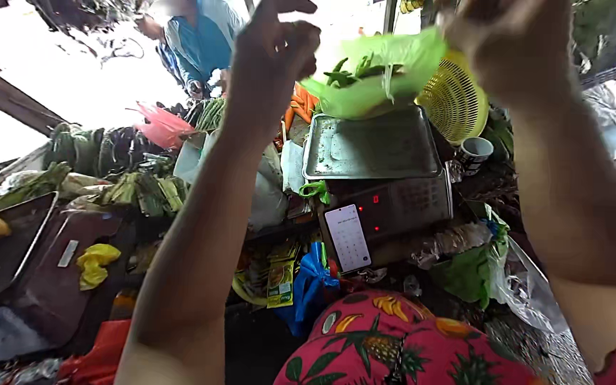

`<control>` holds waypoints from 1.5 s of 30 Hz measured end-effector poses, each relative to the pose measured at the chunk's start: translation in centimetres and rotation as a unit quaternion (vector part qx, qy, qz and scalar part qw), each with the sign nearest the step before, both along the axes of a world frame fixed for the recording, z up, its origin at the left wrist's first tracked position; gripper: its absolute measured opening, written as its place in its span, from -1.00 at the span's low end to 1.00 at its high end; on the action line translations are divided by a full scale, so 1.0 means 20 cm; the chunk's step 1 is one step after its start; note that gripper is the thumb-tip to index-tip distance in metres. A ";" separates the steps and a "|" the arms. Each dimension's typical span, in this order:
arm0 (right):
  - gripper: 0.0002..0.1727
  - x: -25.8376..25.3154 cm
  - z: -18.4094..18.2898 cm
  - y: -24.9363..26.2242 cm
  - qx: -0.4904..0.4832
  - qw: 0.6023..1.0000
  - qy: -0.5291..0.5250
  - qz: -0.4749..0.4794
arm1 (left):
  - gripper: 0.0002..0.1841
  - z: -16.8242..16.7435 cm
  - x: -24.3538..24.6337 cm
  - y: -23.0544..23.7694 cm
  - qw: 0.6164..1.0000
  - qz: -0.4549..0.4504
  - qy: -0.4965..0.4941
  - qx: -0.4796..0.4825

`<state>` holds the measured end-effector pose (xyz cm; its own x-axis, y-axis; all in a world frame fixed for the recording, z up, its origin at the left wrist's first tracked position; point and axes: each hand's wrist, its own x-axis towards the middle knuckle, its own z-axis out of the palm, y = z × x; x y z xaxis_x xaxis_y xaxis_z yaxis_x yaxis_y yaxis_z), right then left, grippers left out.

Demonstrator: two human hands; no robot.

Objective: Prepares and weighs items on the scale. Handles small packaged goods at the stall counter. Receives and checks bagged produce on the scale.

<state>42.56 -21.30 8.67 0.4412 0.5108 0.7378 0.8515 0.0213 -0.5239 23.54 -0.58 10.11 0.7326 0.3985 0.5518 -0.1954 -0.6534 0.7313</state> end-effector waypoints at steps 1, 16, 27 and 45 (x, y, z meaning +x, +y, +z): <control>-0.66 -0.01 -0.09 -0.05 -0.024 1.000 -0.013 0.014 | -0.67 -0.06 -0.01 0.00 1.000 -0.015 0.016 0.016; -0.83 -0.01 -0.98 -0.23 -0.141 0.978 -0.144 -0.049 | -0.33 -0.97 -0.07 0.16 0.979 0.015 0.076 0.190; -0.51 0.03 -0.84 -0.27 -0.223 0.968 -0.039 -0.104 | -0.44 -1.01 0.02 0.01 0.987 -0.031 0.010 0.158; -0.86 -0.80 -1.18 0.26 -0.062 0.963 -0.124 0.230 | -0.37 -1.99 -0.96 0.06 0.806 0.406 0.389 -0.185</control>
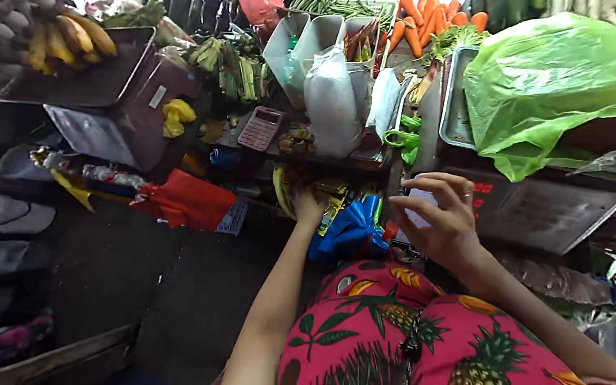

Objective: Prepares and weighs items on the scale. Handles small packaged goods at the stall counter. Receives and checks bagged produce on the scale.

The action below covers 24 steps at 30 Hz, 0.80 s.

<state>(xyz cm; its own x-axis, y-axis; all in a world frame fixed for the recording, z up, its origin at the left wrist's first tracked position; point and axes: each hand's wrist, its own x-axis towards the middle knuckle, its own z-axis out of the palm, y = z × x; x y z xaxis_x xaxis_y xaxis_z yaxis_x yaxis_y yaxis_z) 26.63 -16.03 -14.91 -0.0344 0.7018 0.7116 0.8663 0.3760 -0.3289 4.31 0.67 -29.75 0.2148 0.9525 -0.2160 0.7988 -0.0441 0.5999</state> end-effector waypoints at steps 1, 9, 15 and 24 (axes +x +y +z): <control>-0.84 -0.03 -0.01 0.03 -0.015 1.000 -0.007 0.019 | -0.43 0.04 0.00 -0.01 1.000 0.007 -0.025 -0.010; -0.37 -0.15 0.03 0.18 -0.158 0.980 0.014 0.119 | -0.58 0.70 -0.24 -0.28 0.905 -0.125 -0.393 0.102; 0.15 -0.35 0.28 0.17 -0.182 0.830 0.147 0.507 | -0.83 1.19 -0.41 -0.68 0.836 -0.275 -0.397 0.260; -0.70 -0.47 0.26 0.14 -0.326 0.634 0.294 0.636 | -0.60 1.21 -0.63 -0.80 0.916 -0.173 -0.295 0.208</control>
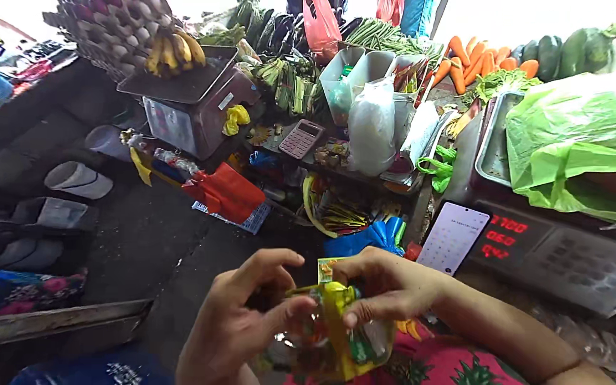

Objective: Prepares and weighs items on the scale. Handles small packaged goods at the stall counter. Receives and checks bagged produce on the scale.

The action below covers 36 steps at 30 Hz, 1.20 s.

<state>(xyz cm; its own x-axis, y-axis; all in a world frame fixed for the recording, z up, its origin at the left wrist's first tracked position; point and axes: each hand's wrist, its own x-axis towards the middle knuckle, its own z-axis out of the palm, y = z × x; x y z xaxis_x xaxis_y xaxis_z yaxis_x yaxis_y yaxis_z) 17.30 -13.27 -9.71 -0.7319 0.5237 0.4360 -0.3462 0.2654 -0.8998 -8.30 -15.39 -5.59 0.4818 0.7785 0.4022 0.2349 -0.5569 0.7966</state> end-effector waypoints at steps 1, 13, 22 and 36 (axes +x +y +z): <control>-0.74 0.00 -0.01 -0.01 -0.006 0.999 -0.001 -0.039 | -0.61 -0.03 -0.05 0.03 1.000 -0.002 0.015 -0.024; -0.69 -0.12 -0.07 -0.15 0.101 0.946 -0.187 -0.243 | -0.88 -0.45 -0.16 0.13 0.926 -0.074 -0.200 -0.310; -0.72 -0.27 -0.15 -0.20 0.156 0.915 -0.217 -0.304 | -0.84 -0.45 -0.36 0.20 0.981 -0.085 -0.164 -0.054; -0.79 -0.42 0.01 -0.16 0.216 0.799 -0.206 -0.521 | -0.74 -0.42 -0.38 0.40 0.985 -0.003 -0.107 -0.133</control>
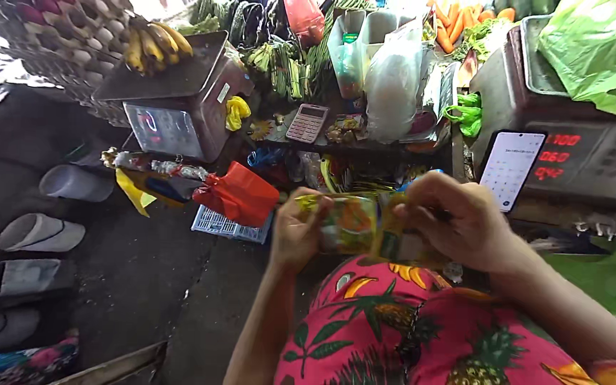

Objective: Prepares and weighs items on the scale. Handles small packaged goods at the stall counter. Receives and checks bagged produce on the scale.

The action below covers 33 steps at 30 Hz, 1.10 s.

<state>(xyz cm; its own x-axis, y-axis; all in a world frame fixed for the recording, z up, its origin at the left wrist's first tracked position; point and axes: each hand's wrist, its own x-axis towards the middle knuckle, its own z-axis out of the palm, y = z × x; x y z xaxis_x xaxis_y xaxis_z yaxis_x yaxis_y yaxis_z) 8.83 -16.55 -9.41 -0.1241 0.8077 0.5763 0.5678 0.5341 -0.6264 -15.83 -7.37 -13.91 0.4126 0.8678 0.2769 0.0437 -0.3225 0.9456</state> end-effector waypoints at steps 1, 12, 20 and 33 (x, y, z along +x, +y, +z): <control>-0.79 -0.06 -0.02 0.04 0.013 1.000 -0.012 -0.016 | -0.65 0.00 0.07 -0.04 0.997 -0.067 -0.036 -0.032; -0.50 0.14 -0.19 0.10 -0.272 0.944 0.115 0.145 | -0.69 0.04 0.00 -0.02 0.970 -0.181 -0.115 -0.118; -0.67 0.05 -0.22 0.01 -0.214 0.970 0.091 0.071 | -0.87 0.02 0.01 -0.03 0.963 -0.159 -0.060 -0.207; -0.70 0.19 0.02 -0.23 -0.010 0.990 -0.024 -0.137 | -0.80 -0.06 0.02 0.12 0.985 0.093 -0.107 -0.095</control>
